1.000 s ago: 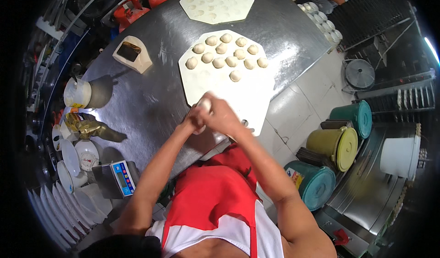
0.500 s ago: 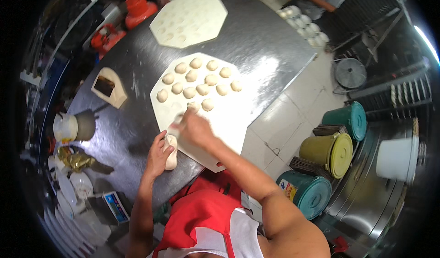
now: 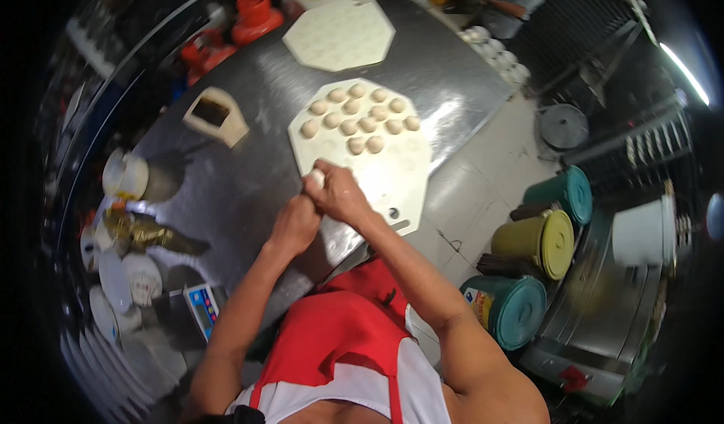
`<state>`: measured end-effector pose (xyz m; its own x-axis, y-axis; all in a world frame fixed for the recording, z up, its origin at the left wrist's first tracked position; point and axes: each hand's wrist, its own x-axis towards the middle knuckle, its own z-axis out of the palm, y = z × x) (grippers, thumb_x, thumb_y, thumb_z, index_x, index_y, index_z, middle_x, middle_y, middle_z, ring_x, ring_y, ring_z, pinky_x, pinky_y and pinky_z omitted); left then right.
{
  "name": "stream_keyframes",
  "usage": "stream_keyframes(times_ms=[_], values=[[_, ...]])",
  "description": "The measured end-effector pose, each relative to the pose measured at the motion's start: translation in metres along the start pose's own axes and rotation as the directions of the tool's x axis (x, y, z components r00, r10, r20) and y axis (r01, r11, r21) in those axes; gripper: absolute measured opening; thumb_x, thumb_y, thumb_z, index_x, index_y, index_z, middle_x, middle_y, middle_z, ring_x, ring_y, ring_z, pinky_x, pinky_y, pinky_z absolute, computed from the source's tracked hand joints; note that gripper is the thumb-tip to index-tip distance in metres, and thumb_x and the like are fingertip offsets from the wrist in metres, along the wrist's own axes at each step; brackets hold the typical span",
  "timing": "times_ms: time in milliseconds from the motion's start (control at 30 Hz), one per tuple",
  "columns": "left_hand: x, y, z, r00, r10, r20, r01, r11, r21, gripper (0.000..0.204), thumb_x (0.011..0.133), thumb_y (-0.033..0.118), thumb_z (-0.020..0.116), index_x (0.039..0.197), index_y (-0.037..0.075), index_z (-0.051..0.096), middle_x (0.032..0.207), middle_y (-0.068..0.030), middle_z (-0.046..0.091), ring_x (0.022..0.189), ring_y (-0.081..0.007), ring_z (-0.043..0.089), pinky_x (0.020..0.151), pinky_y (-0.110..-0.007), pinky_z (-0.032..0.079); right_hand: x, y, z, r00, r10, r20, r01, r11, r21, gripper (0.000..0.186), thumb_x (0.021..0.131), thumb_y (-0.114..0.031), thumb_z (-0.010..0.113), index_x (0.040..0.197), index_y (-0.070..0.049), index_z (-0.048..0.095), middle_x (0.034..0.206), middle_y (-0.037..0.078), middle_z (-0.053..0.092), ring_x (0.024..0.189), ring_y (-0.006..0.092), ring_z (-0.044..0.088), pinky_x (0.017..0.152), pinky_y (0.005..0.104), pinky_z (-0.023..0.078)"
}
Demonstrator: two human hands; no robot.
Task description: The person rolls a piece of dough by hand into a long cylinder, cuts small portions using a scraper, and places the individual pieces into circular slots on a board, occasionally placing a piece on a digital scale to check the weight.
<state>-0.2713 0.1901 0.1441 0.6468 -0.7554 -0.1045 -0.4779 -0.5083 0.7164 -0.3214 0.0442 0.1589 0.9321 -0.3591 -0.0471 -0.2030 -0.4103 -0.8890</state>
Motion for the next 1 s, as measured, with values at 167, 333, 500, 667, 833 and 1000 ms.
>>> stream_keyframes(times_ms=[167, 333, 500, 667, 833, 1000], values=[[0.026, -0.132, 0.077, 0.992, 0.009, -0.122, -0.023, 0.994, -0.110, 0.024, 0.100, 0.026, 0.056, 0.106, 0.003, 0.059, 0.109, -0.0252, 0.071, 0.106, -0.0476, 0.068, 0.090, -0.054, 0.055, -0.009, -0.009, 0.029, 0.899, -0.314, 0.304, 0.235, 0.934, 0.268, 0.021, 0.092, -0.018, 0.068, 0.101, 0.000, 0.063, 0.098, 0.029, 0.067, 0.090, 0.0464, 0.068, 0.079, 0.0517, 0.053], [0.046, -0.072, 0.059, 0.848, -0.519, 0.111, 0.530, 0.821, -0.213, 0.047, 0.104, 0.030, 0.052, 0.136, -0.003, 0.047, 0.129, -0.0286, 0.064, 0.123, -0.0472, 0.063, 0.106, -0.051, 0.048, 0.090, 0.107, -0.018, 0.982, -0.117, 0.149, 0.147, 0.966, -0.213, 0.022, 0.091, -0.013, 0.067, 0.109, 0.000, 0.069, 0.106, 0.023, 0.067, 0.102, 0.0438, 0.067, 0.086, 0.0509, 0.056], [-0.013, -0.122, 0.074, 0.891, -0.442, 0.099, 0.447, 0.821, -0.356, 0.061, 0.104, 0.015, 0.053, 0.160, -0.003, 0.034, 0.158, -0.0311, 0.044, 0.153, -0.0407, 0.040, 0.125, -0.042, 0.032, 0.139, 0.165, 0.008, 0.973, -0.182, 0.139, 0.228, 0.838, -0.495, 0.026, 0.095, -0.013, 0.059, 0.119, -0.005, 0.063, 0.114, 0.023, 0.064, 0.095, 0.0439, 0.070, 0.076, 0.0552, 0.059], [-0.014, -0.090, 0.040, 0.906, -0.422, 0.004, 0.358, 0.762, -0.539, 0.065, 0.101, 0.002, 0.060, 0.161, -0.003, 0.035, 0.146, -0.0197, 0.058, 0.137, -0.0256, 0.056, 0.116, -0.036, 0.043, 0.089, 0.072, 0.008, 0.976, -0.135, 0.173, 0.177, 0.951, -0.255, 0.043, 0.093, -0.042, 0.077, 0.116, -0.005, 0.071, 0.111, 0.021, 0.065, 0.092, 0.0446, 0.070, 0.076, 0.0531, 0.057], [-0.021, -0.100, -0.006, 0.953, -0.213, 0.217, 0.290, 0.853, -0.434, 0.034, 0.109, 0.022, 0.055, 0.130, -0.003, 0.062, 0.101, -0.0063, 0.070, 0.094, -0.0169, 0.067, 0.089, -0.034, 0.053, 0.031, 0.012, 0.029, 0.898, -0.231, 0.374, 0.099, 0.935, 0.340, 0.021, 0.104, -0.013, 0.066, 0.119, 0.000, 0.059, 0.092, 0.014, 0.071, 0.081, 0.0227, 0.071, 0.071, 0.0385, 0.056], [-0.036, -0.050, -0.008, 0.994, -0.100, 0.046, 0.110, 0.901, -0.421, 0.029, 0.107, 0.023, 0.053, 0.116, -0.002, 0.065, 0.096, -0.0202, 0.072, 0.093, -0.0358, 0.071, 0.083, -0.047, 0.055, 0.004, -0.014, 0.020, 0.949, -0.016, 0.314, 0.072, 0.983, -0.168, 0.060, 0.096, -0.056, 0.069, 0.102, 0.004, 0.067, 0.089, 0.025, 0.074, 0.083, 0.0351, 0.073, 0.081, 0.0431, 0.057]])
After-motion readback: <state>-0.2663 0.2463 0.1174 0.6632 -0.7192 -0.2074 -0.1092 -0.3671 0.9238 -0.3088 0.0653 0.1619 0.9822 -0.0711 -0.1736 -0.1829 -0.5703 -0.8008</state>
